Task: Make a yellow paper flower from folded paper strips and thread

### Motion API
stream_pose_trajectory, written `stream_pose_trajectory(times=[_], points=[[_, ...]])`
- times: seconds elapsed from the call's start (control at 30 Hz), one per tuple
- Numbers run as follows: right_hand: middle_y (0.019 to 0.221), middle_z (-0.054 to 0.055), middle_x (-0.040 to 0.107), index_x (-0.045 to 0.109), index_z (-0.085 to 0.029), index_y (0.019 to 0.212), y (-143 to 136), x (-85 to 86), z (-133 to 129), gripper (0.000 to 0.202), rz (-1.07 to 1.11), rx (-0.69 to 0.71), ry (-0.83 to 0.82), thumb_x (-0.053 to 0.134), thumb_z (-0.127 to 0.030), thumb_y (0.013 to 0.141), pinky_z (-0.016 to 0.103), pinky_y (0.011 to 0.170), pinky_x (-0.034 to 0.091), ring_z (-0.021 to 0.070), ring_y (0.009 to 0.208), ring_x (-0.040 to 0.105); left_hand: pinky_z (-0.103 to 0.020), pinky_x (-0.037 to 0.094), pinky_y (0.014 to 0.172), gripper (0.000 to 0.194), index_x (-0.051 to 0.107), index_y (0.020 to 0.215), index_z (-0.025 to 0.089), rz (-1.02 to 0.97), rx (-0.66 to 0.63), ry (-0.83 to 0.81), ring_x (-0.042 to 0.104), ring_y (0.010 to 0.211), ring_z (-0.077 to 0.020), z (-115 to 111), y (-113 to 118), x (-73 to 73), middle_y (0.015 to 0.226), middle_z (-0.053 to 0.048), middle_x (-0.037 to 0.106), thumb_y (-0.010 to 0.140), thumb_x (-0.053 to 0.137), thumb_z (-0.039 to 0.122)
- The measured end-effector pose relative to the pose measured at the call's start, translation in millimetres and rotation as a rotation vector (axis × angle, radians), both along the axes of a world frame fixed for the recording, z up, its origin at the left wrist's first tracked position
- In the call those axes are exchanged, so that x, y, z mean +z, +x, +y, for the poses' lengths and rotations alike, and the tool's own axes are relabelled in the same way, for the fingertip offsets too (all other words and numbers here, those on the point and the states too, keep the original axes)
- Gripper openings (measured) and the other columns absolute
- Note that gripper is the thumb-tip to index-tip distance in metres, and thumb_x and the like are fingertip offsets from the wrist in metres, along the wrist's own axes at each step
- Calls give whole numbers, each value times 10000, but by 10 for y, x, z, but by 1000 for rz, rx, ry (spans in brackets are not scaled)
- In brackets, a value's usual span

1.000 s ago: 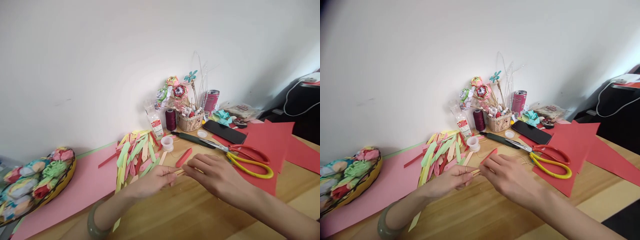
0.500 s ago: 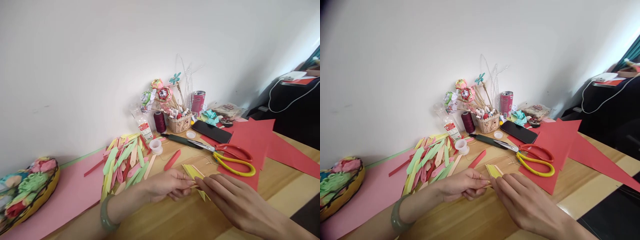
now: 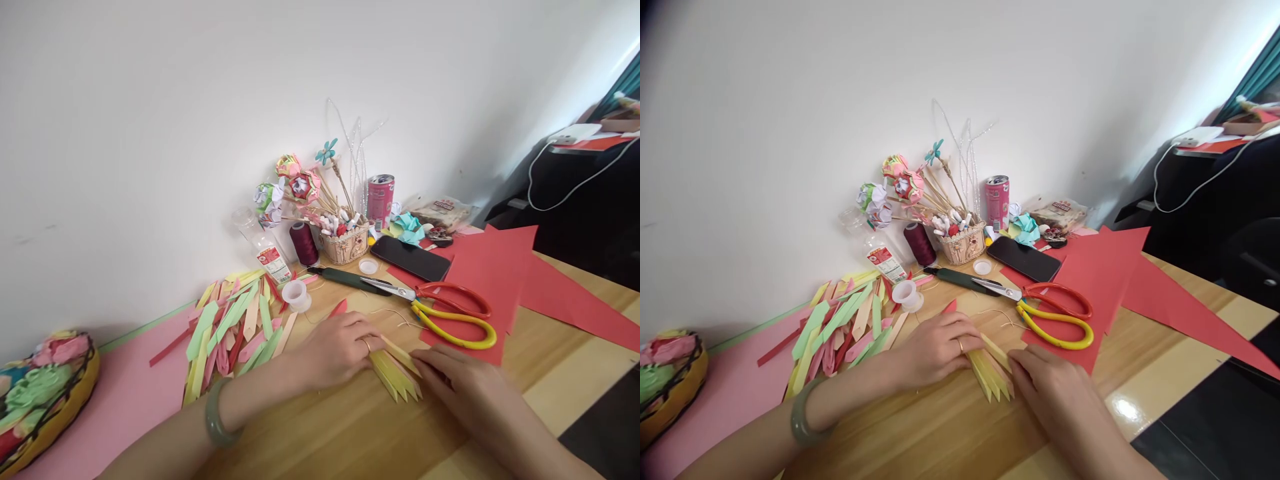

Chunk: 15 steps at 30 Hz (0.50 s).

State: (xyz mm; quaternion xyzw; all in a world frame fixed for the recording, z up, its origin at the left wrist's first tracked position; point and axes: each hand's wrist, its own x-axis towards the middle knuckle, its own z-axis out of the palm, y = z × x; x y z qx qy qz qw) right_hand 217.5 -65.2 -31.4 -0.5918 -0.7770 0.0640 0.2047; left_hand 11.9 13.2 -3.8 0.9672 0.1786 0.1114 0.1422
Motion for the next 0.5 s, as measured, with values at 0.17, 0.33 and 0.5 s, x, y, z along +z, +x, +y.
stream_pose_trajectory(times=[0.17, 0.33, 0.5], points=[[675, -2, 677, 641, -239, 722, -174, 96, -39, 275, 165, 41, -166, 398, -189, 841, 229, 505, 465, 154, 598, 643, -318, 427, 766, 208, 628, 883, 134, 46, 52, 57, 527, 863, -201, 15, 32, -33, 863, -96, 632, 857, 473, 270], [657, 0, 664, 637, -226, 720, -221, 92, -22, 270, 207, 102, -148, 398, -161, 827, 234, 500, 449, 150, 579, 632, -287, 413, 732, 225, 631, 822, 151, 19, 109, -17, 526, 818, -176, -14, 32, -41, 798, -73, 635, 873, 451, 276], [632, 5, 632, 612, -220, 686, -123, 55, 69, 267, 124, 63, -115, 398, -193, 844, 237, 465, 428, 150, 545, 604, -295, 406, 745, 234, 647, 793, 170, 6, 105, -80, 531, 817, -180, -38, -30, -48, 756, -61, 643, 873, 449, 266]])
